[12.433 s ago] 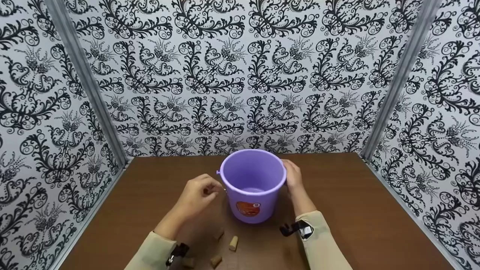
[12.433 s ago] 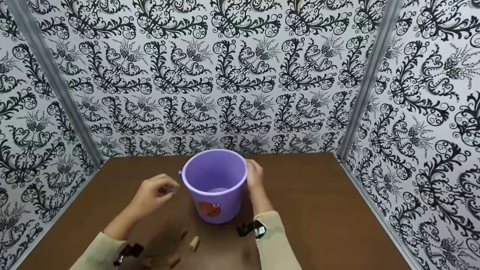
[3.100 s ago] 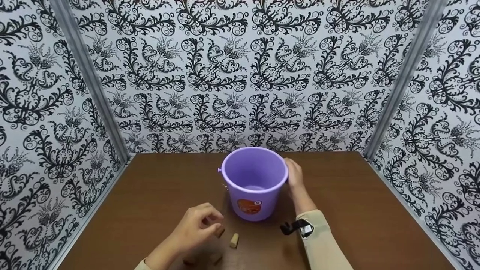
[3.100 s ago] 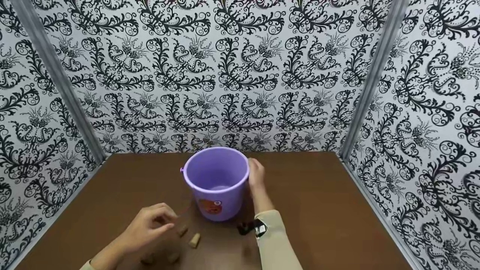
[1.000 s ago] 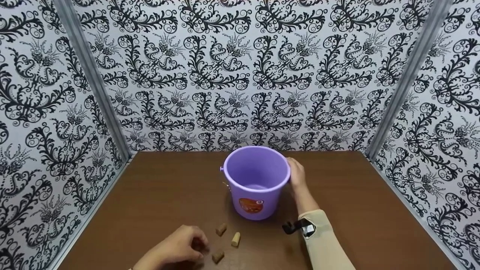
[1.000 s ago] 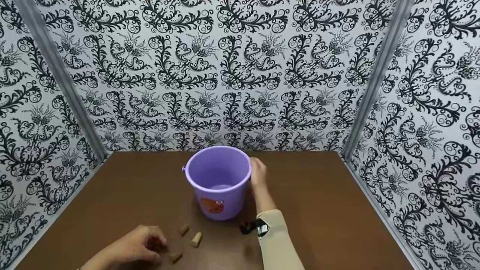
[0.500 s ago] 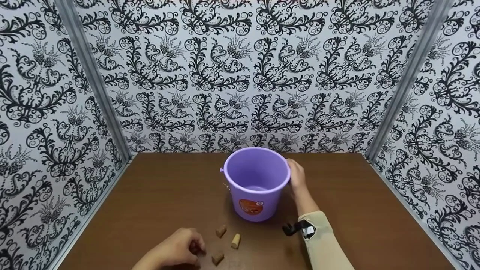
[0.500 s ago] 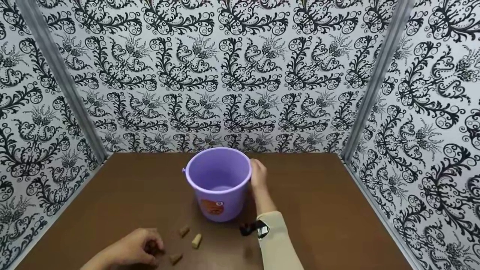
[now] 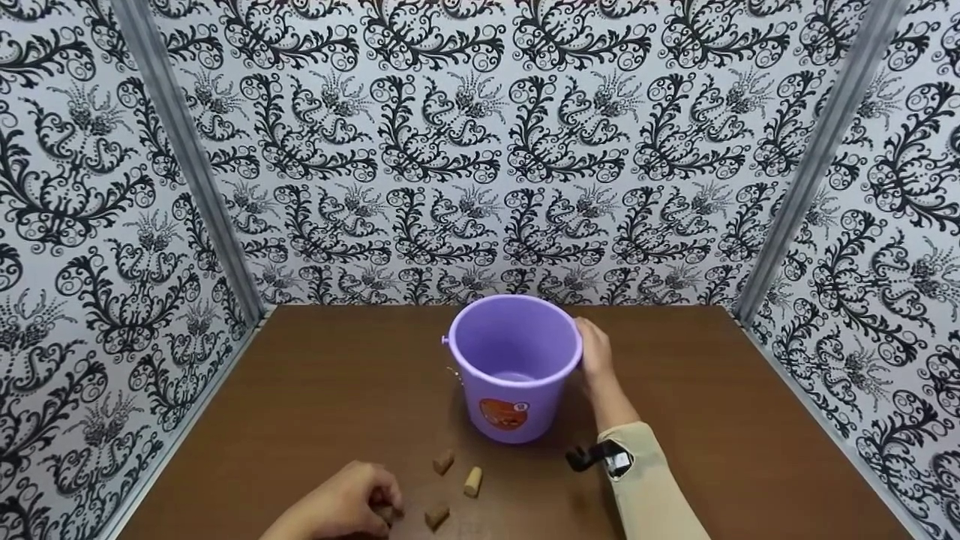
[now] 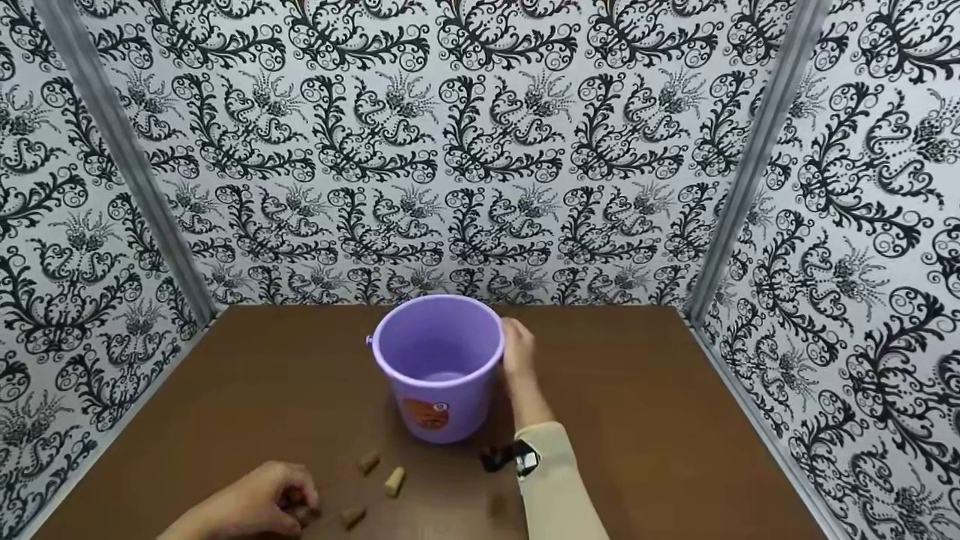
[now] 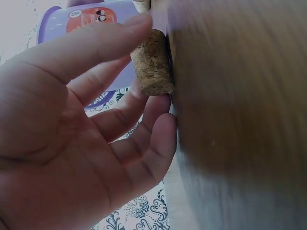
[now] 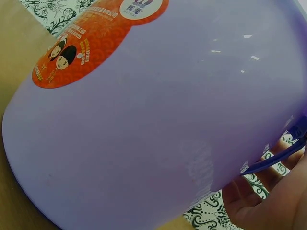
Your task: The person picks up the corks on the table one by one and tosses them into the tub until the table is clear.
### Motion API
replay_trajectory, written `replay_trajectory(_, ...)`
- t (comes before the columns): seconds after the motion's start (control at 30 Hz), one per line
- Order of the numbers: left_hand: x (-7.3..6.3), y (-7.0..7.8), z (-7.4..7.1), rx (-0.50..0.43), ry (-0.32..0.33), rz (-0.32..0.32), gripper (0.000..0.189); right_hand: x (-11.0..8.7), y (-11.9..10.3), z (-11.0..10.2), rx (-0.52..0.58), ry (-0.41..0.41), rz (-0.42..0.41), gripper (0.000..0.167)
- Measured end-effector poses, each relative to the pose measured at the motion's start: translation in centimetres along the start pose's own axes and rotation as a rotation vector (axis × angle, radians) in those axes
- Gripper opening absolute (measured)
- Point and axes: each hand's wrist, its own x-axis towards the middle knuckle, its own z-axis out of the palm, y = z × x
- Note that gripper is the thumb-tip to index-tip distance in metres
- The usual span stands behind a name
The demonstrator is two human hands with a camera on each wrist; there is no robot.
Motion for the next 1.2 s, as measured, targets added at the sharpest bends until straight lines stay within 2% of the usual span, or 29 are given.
replay_trajectory(0.27,0.1,0.0,-0.1,-0.004,-0.003,0.007,0.026,0.0,-0.3,0.1,-0.011,0.028,0.016,0.031)
replay_trajectory(0.5,0.0,-0.2,-0.2,0.027,-0.015,0.025,0.024,-0.3,-0.3,0.3,0.058,-0.03,0.007,0.028)
replay_trajectory(0.6,0.0,-0.2,-0.1,0.02,-0.021,0.022,0.024,-0.3,-0.2,0.4,0.059,-0.021,0.001,0.027)
replay_trajectory(0.87,0.3,0.3,-0.1,0.06,-0.011,0.017,0.022,0.0,-0.1,0.2,0.041,-0.012,-0.02,0.027)
replay_trajectory(1.2,1.1,1.3,-0.4,0.025,-0.031,-0.002,0.023,-0.2,-0.8,0.1,0.041,-0.043,-0.006,0.029)
